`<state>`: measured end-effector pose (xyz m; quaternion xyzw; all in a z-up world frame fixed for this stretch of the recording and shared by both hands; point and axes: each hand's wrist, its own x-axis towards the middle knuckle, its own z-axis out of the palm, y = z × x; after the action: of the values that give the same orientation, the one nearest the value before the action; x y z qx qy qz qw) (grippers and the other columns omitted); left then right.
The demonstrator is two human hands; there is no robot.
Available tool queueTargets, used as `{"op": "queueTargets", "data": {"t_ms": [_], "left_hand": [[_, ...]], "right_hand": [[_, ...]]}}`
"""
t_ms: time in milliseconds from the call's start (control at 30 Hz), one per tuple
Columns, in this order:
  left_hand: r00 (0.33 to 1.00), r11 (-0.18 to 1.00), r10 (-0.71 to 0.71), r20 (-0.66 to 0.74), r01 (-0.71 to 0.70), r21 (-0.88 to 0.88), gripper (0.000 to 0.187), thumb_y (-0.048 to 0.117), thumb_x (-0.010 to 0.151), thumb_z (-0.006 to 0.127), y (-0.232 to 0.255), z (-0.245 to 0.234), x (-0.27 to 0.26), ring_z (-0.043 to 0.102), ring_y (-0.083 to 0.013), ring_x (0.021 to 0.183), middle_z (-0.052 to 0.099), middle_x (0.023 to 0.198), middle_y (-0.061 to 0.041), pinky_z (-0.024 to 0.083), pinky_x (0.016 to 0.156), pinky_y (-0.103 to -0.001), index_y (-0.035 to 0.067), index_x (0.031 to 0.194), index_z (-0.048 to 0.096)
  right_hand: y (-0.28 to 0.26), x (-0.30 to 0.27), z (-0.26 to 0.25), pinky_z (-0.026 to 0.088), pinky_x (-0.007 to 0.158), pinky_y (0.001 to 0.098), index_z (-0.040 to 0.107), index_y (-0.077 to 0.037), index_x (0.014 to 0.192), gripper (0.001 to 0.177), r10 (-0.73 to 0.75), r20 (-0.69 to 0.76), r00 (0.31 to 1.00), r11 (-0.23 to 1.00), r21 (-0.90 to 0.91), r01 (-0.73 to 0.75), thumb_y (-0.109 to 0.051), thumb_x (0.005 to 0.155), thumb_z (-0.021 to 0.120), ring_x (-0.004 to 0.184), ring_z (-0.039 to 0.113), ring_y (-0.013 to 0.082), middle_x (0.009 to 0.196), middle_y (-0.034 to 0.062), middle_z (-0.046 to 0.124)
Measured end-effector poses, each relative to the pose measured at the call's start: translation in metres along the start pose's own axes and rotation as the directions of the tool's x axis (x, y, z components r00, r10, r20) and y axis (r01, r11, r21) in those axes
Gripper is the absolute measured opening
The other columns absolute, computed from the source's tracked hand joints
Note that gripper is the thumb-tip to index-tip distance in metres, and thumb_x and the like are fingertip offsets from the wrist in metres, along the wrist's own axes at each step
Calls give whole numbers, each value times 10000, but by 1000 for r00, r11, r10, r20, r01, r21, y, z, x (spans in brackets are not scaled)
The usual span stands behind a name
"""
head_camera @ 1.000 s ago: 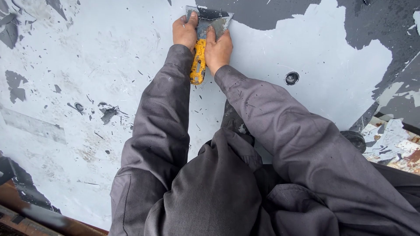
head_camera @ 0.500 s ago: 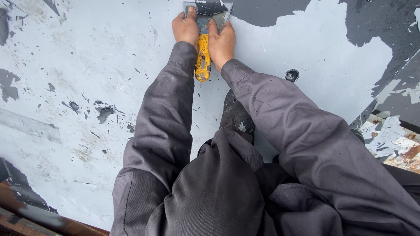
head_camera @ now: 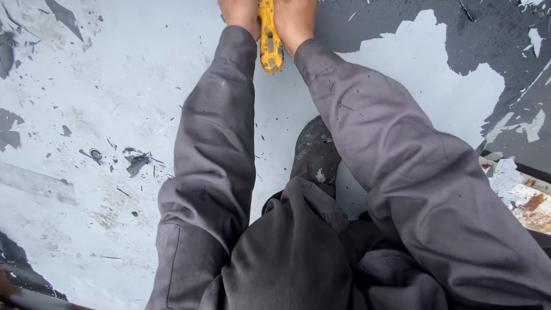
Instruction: Scraping old paint or residue from a flat surface using a hand-held scraper.
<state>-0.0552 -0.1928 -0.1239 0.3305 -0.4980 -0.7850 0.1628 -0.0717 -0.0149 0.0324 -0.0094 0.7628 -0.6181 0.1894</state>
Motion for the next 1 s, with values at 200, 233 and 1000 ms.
{"op": "queueTargets", "data": {"t_ms": [200,233,1000], "left_hand": [[982,947,92,164,-138,291,342,245,998,655,122,170,-35,639,-150,913,728,1020,-110,537,831,-323,-66,1141,643],[988,947,64,141,-105,303,342,245,998,655,118,162,-59,639,-150,913,728,1020,-110,537,831,-323,-66,1141,643],[989,480,-38,-140,141,866,593,378,927,721,91,-8,-79,713,-350,1010,707,1056,-308,544,902,-409,-160,1157,624]], "right_hand": [[-34,41,-59,617,855,325,561,-1,1249,290,109,-34,993,816,574,-70,-186,1041,642,1003,725,131,1154,72,713],[-40,22,-63,617,855,325,561,-1,1249,290,143,-19,990,815,569,-107,-186,1041,642,1003,725,131,1154,72,713],[-4,-58,66,485,421,284,487,14,1220,271,555,64,829,694,513,-505,-175,1034,541,657,638,115,961,97,645]]}}
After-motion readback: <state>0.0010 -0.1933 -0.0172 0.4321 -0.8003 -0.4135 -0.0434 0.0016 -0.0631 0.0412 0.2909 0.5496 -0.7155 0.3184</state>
